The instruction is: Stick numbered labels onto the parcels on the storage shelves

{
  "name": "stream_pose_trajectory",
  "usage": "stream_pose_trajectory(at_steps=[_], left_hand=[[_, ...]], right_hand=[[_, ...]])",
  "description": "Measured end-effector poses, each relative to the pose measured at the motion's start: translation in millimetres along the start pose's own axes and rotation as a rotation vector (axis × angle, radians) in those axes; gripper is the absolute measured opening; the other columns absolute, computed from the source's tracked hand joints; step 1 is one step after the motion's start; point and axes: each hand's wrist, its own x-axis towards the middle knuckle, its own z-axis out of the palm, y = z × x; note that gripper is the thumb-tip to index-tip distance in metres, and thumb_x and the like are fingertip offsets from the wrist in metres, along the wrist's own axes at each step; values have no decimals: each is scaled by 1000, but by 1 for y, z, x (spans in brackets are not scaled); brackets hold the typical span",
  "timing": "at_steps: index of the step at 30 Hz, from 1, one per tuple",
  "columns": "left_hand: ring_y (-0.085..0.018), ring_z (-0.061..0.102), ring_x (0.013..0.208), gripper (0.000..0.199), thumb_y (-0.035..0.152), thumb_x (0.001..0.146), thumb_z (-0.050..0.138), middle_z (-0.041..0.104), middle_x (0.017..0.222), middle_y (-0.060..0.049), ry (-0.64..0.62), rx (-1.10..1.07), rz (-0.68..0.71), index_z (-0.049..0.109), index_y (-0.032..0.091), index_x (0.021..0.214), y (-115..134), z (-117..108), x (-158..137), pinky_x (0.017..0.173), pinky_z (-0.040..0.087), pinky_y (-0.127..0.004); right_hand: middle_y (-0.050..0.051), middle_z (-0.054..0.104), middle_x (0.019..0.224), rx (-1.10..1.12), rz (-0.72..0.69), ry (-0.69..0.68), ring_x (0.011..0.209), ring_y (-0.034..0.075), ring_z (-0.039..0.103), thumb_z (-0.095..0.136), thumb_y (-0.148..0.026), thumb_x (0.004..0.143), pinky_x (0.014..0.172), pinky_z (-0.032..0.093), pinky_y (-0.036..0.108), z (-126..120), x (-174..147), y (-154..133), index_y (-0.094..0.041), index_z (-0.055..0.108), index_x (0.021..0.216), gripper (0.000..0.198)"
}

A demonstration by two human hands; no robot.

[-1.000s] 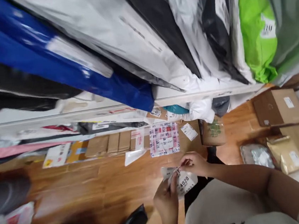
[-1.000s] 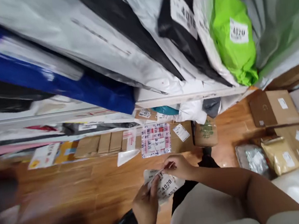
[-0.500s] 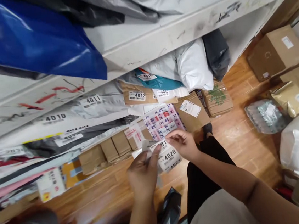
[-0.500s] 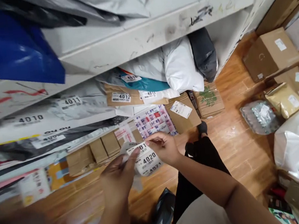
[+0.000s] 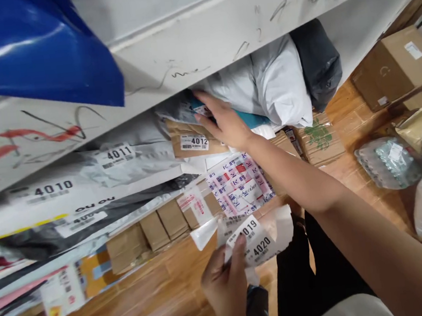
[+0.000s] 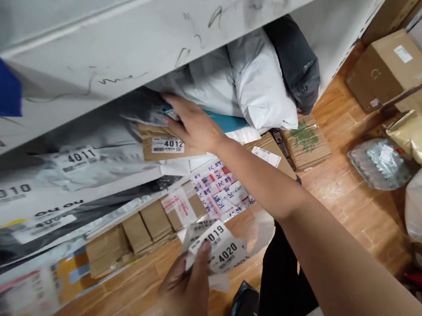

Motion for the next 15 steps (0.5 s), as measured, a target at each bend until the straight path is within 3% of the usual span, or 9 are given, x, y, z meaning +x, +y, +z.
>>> stream_pose_trajectory(at_steps=[4,8,11,13,15], left_hand=[[-15,58,51,43,60,58,79,66,53,0,-12,-3,-26,73,18,62,-9,-16,0,46,49,-23],[-13,53,48,41,58,62,77,60,50,1,-55,-50,-22,70,18,57,-8,-17,0,46,49,-22],[-12,52,47,38,55,64,76,57,48,2,-59,-70,-30,70,18,58,-4,-9,-1,44,47,-21],[-13,54,48,37,54,64,76,59,50,1,-60,-75,-34,72,18,60,-1,-5,-3,44,46,-21],[-13,54,48,38,56,63,76,60,50,1,-73,-69,-27,72,18,59,0,-2,-6,43,46,-21]], right_hand=[[13,44,152,-110,23,61,146,22,32,51,-50,97,123,28,43,-5,5,28,-18,36,145,59],[19,27,158,-242,276,327,151,31,17,64,-57,86,125,19,53,-33,1,47,-14,29,147,82],[25,29,154,-344,274,326,146,38,22,77,-64,70,124,18,57,-41,13,40,-9,32,142,101],[22,44,144,-388,211,233,137,38,34,79,-59,71,121,24,57,-38,25,31,-12,45,132,84],[17,57,128,-355,199,183,126,36,47,74,-39,82,115,34,56,-36,38,28,-15,56,116,46]])
